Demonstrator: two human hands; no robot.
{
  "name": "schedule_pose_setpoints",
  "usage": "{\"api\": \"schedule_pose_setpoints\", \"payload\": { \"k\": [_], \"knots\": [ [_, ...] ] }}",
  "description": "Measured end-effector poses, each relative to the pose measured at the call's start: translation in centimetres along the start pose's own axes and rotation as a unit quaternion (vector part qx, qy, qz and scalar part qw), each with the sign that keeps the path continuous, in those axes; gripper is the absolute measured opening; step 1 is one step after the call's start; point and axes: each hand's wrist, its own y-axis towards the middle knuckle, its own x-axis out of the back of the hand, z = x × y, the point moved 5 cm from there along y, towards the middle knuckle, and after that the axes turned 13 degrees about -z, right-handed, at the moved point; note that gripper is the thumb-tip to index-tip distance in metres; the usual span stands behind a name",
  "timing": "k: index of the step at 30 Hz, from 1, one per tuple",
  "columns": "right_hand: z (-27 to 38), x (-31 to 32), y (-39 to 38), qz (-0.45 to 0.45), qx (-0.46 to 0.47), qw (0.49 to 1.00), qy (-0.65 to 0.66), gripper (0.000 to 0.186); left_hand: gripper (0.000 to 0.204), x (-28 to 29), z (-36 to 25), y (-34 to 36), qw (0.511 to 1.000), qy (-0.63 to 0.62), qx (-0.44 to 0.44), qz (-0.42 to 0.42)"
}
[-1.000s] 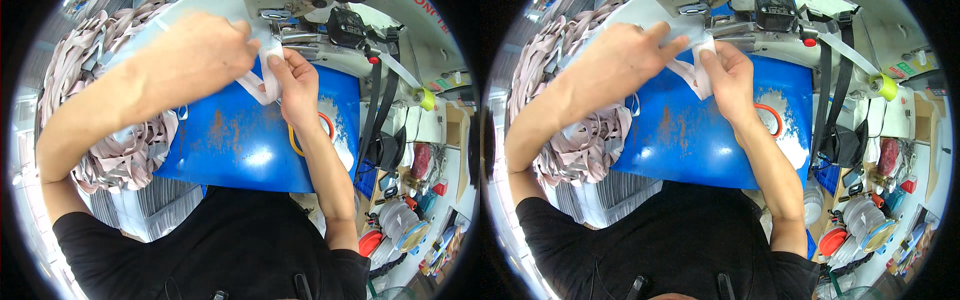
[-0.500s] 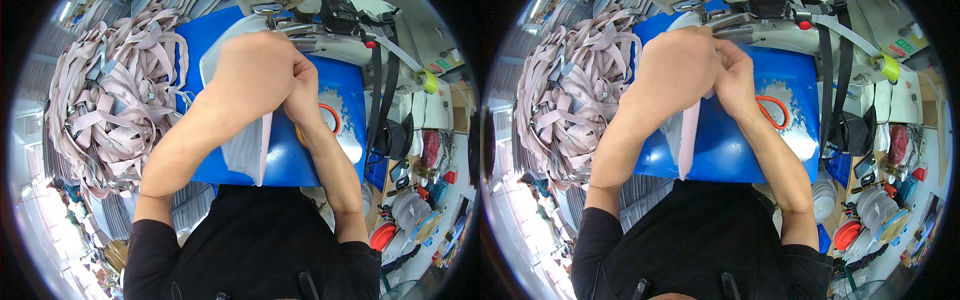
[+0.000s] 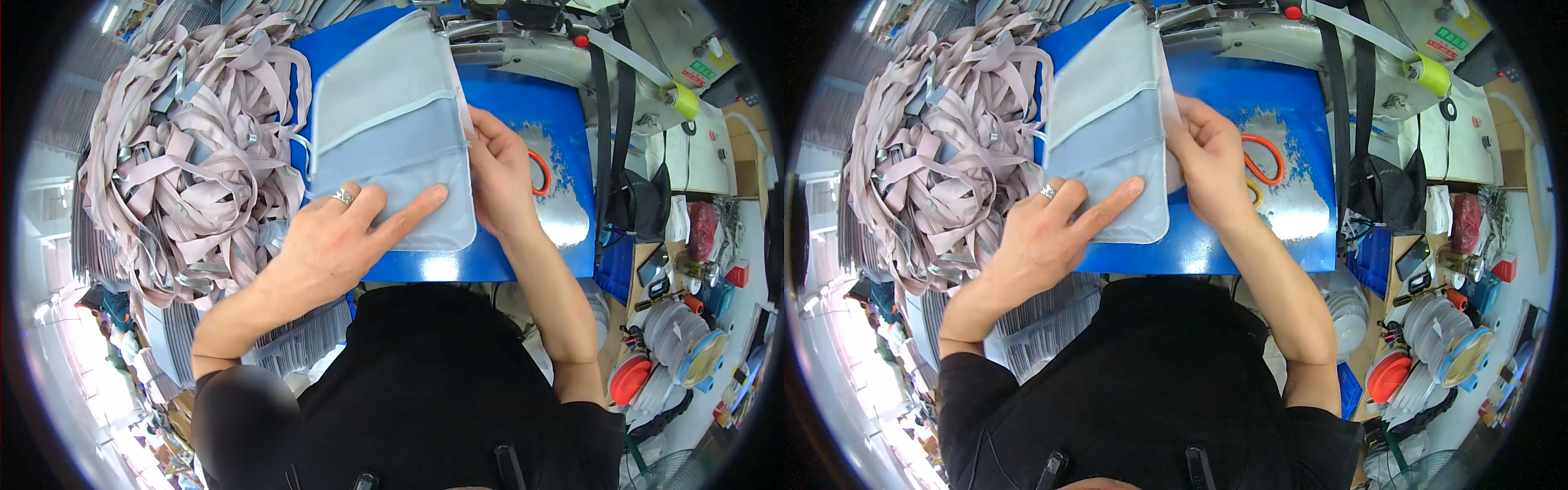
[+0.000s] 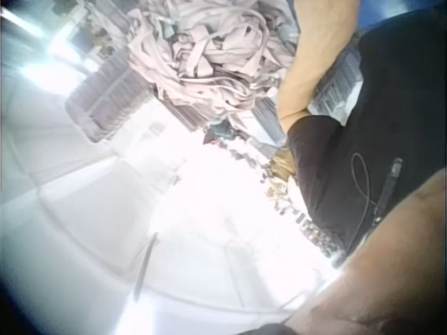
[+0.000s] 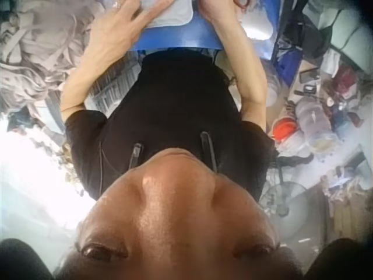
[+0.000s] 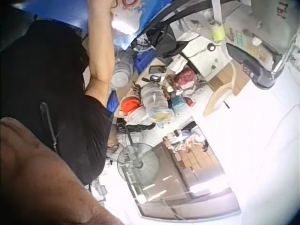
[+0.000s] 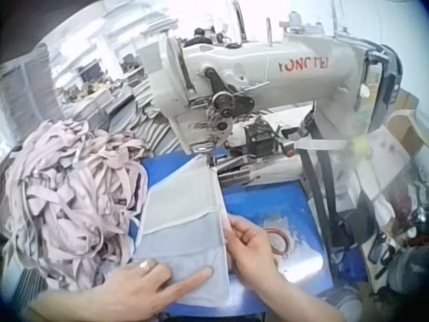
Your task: The person sews light blue fabric masks using a sewing machine. They repeatedly pick up a mask, align the edges, feed it through the machine, and then use scissors to trim the excess thread. The finished masks are stacked on the table.
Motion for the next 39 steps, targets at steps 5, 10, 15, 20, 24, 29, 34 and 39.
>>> {"api": "schedule_pose_setpoints", "payload": {
  "k": [5, 10, 15, 20, 24, 29, 34, 39],
  "knots": [
    [-0.1, 0.5, -1.0, -0.017, 0.006, 1.0, 0.003, 0.031, 0.065, 1.4, 1.4, 2.9, 0.998, 0.036, -0.058, 0.012],
    [0.2, -0.2, 0.2, -0.02, 0.016, 0.999, 0.02, 0.031, 0.081, 1.1, 4.0, 4.8, 0.995, 0.054, -0.075, 0.043],
    [0.2, -0.3, 2.5, 0.01, 0.023, 1.0, -0.007, 0.034, 0.083, 0.5, 6.7, 6.9, 0.991, 0.071, -0.101, 0.043],
    [-0.1, -0.6, 5.2, 0.014, 0.041, 0.999, -0.025, 0.038, 0.074, -0.1, 9.3, 8.9, 0.989, 0.088, -0.11, 0.044],
    [0.0, -1.6, 6.8, 0.003, 0.05, 0.999, -0.008, 0.036, 0.066, -0.3, 11.2, 10.3, 0.986, 0.106, -0.124, 0.021],
    [0.0, -1.8, 8.0, -0.013, 0.079, 0.997, 0.004, 0.03, 0.059, -0.9, 13.1, 12.5, 0.975, 0.129, -0.182, -0.023],
    [-0.4, -1.7, 8.4, -0.025, 0.091, 0.995, -0.011, 0.026, 0.04, 0.0, 11.6, 13.3, 0.978, 0.117, -0.146, 0.096],
    [-0.5, -1.4, 8.3, -0.027, 0.092, 0.995, -0.009, 0.025, 0.038, -1.3, 9.8, 12.9, 0.992, 0.081, -0.048, 0.082]
  ]
}}
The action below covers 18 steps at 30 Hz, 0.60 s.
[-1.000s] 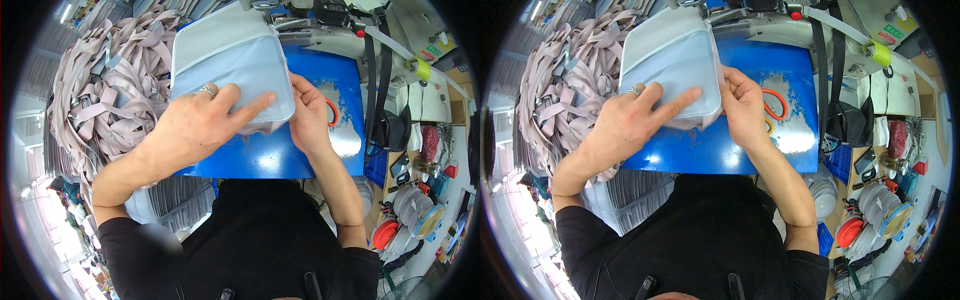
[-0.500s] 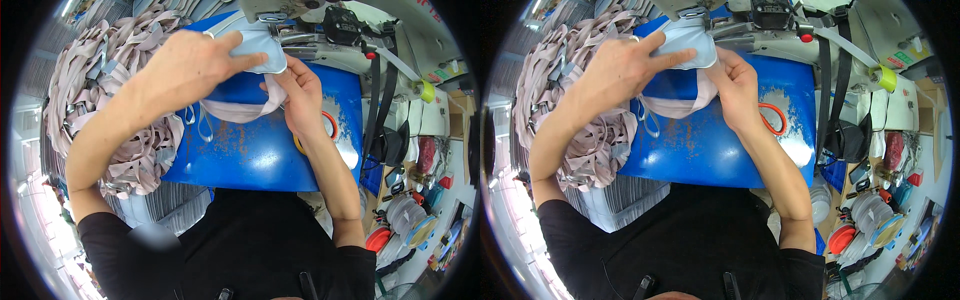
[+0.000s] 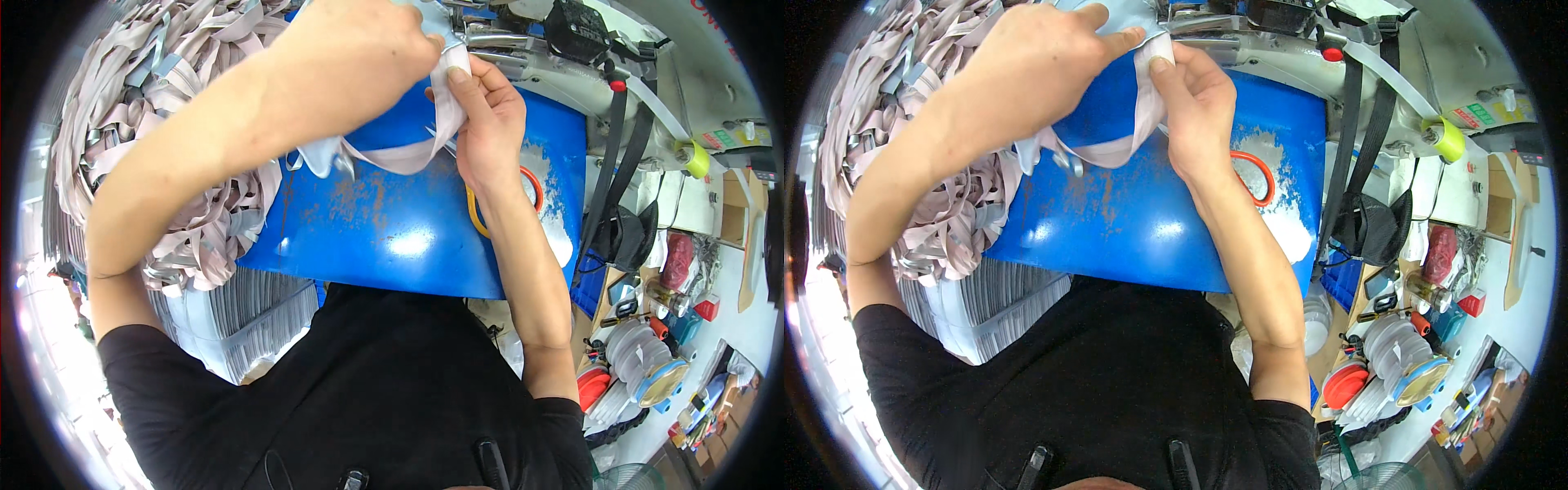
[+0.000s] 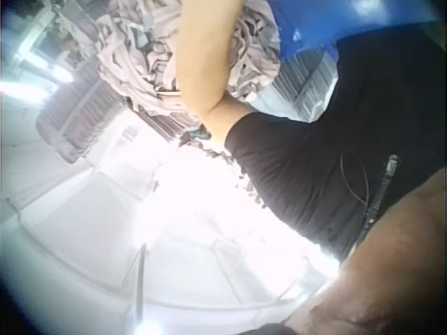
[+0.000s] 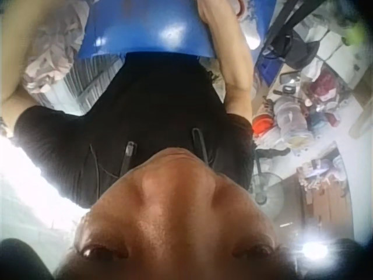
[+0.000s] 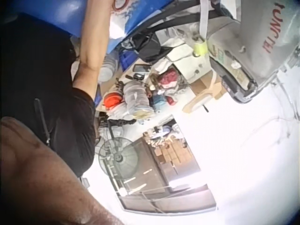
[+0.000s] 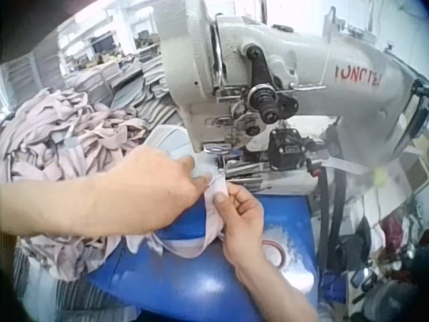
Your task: The person sews light blue fabric masks using a sewing machine. They repeatedly pick up a mask, align the edges, feed it through the machine, and then use scissors to trim the excess thread. The finished masks are stacked on the table.
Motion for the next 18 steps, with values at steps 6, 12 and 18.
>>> {"api": "schedule_pose_setpoints", "payload": {
  "k": [6, 12, 18],
  "knots": [
    [0.7, -0.6, -0.9, -0.004, -0.011, 1.0, 0.021, 0.024, 0.028, -1.5, -3.6, 1.2, 0.986, 0.024, 0.087, -0.141],
    [1.8, 1.3, -2.7, 0.006, 0.043, 0.99, -0.132, 0.031, 0.043, -2.6, -4.4, 0.8, 0.955, -0.12, 0.197, -0.189],
    [4.5, 2.4, -7.4, 0.15, 0.125, 0.967, -0.164, 0.036, 0.076, -3.1, -7.7, -5.9, 0.935, -0.206, 0.197, -0.211]
  ]
}}
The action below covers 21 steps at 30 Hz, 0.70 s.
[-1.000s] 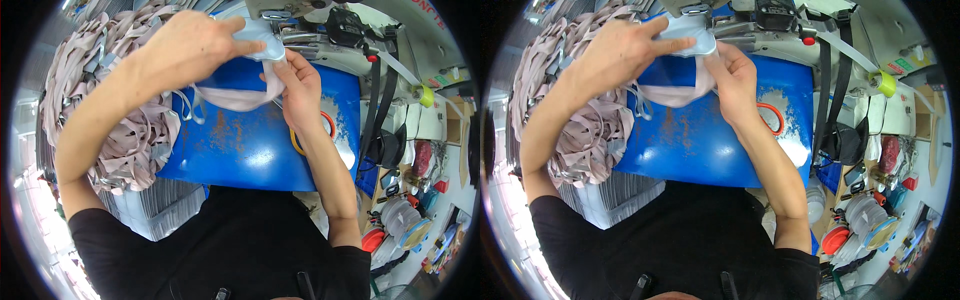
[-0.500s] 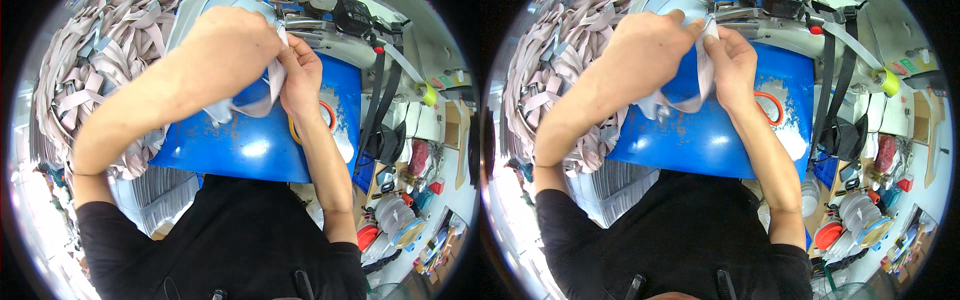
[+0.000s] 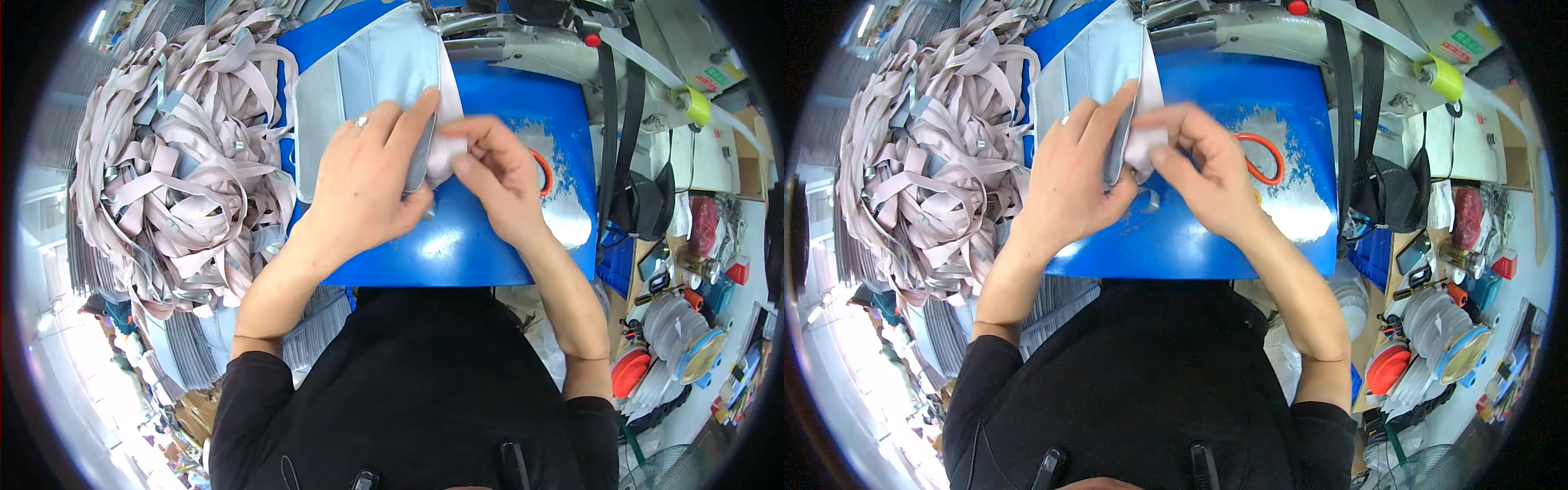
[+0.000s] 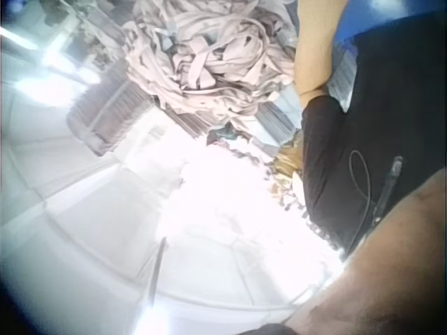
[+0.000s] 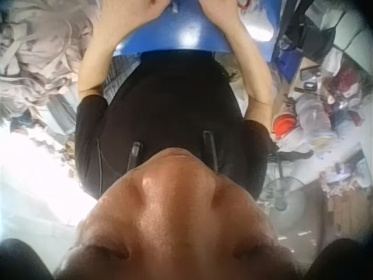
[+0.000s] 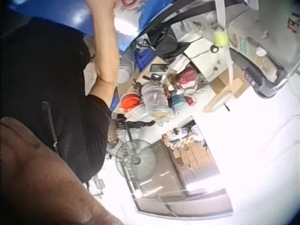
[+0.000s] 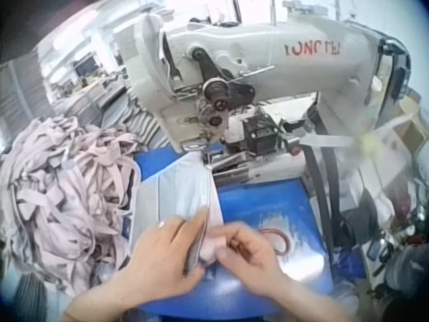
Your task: The person sews light blue fabric masks using a sewing machine. They repeatedly pick up a mask, align the edges, feed it through the machine, and then use scissors to trim the excess thread. The finished masks are stacked on the table.
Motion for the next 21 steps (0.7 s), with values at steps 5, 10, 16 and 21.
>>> {"api": "schedule_pose_setpoints", "payload": {
  "k": [5, 10, 16, 21],
  "knots": [
    [2.6, -0.6, -0.3, 0.056, 0.276, 0.907, -0.314, 0.038, 0.061, 1.2, 2.2, -1.5, 0.998, -0.04, -0.056, -0.014],
    [1.8, -2.0, 3.1, 0.149, 0.214, 0.811, -0.524, 0.042, 0.042, 3.3, 2.8, -0.5, 0.99, -0.099, -0.046, -0.089],
    [1.7, -2.6, 6.4, 0.15, 0.039, 0.8, -0.58, 0.035, 0.036, 3.2, 2.5, -0.2, 0.975, -0.144, -0.05, -0.164],
    [2.1, 0.6, 3.7, -0.132, 0.085, 0.892, -0.423, 0.026, 0.04, 3.5, 1.9, -0.5, 0.978, -0.116, -0.091, -0.147]
  ]
}}
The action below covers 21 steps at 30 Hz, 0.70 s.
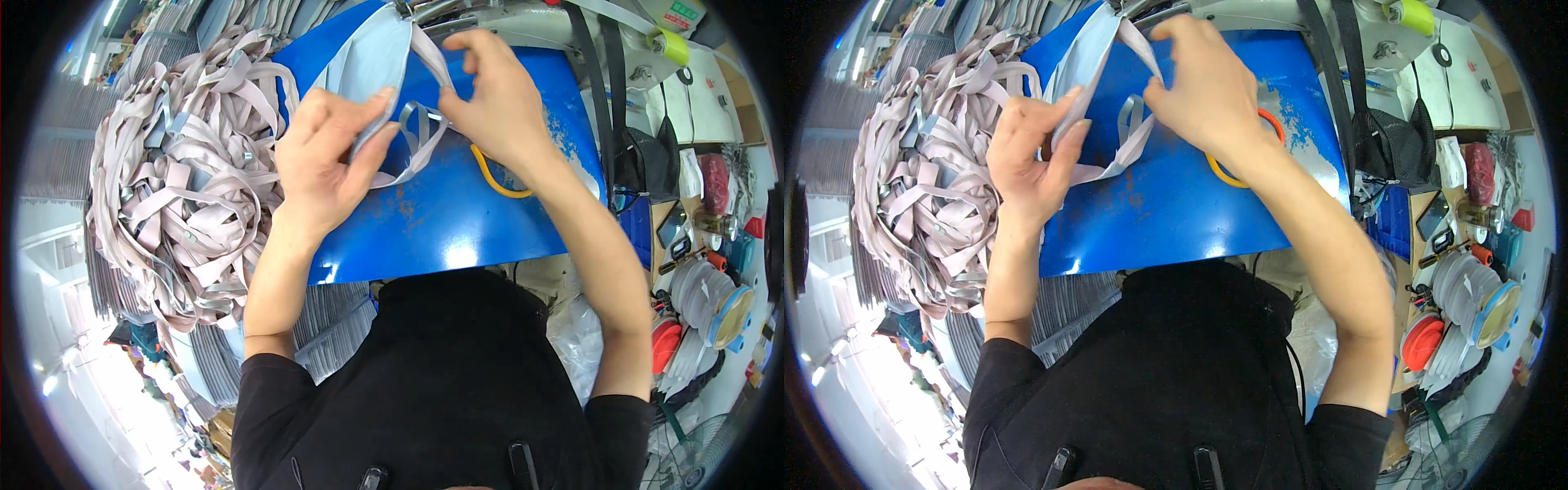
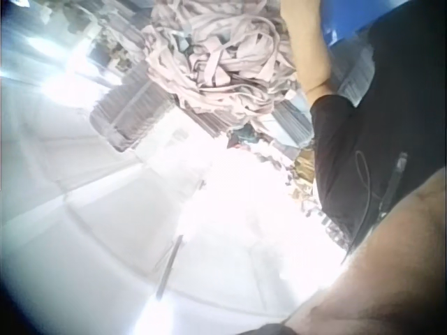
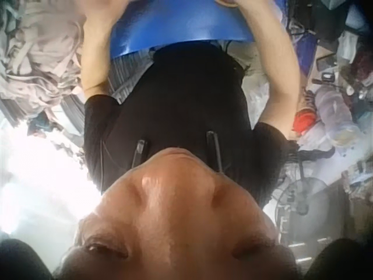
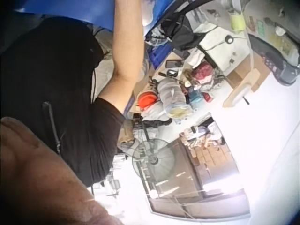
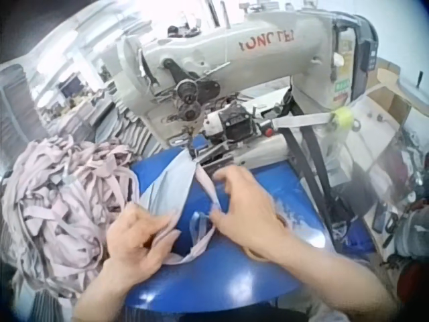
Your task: The person sews light blue fabric masks using a sewing machine. They repeatedly pick up a mask, align the edges, feed it through the machine, and then use scissors to trim the excess thread. The finished masks are stacked on the table.
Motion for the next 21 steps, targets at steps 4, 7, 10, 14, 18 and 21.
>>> {"api": "schedule_pose_setpoints", "payload": {
  "k": [4, 7, 10, 14, 18, 21],
  "knots": [
    [-1.6, -0.2, -3.4, 0.041, -0.105, 0.987, 0.119, 0.03, 0.046, -1.9, -1.3, -0.6, 0.991, 0.037, -0.085, 0.097],
    [-2.0, -0.3, -5.6, 0.059, -0.219, 0.937, 0.267, 0.024, 0.048, -3.4, -1.9, -1.2, 0.981, 0.06, -0.134, 0.125],
    [-1.4, -0.6, -6.3, 0.051, -0.31, 0.878, 0.362, 0.017, 0.048, -3.7, -2.5, -0.6, 0.979, 0.059, -0.147, 0.131],
    [-1.5, -1.6, -5.5, 0.068, -0.291, 0.868, 0.396, 0.023, 0.047, -4.0, -1.7, 0.4, 0.979, 0.06, -0.149, 0.129],
    [-2.1, -3.2, -4.0, 0.073, -0.306, 0.847, 0.428, 0.024, 0.045, -4.4, -0.1, 1.6, 0.979, 0.061, -0.15, 0.125],
    [-1.8, -4.1, -2.6, 0.062, -0.34, 0.828, 0.441, 0.023, 0.043, -5.0, 1.4, 2.3, 0.978, 0.071, -0.153, 0.122]
  ]
}}
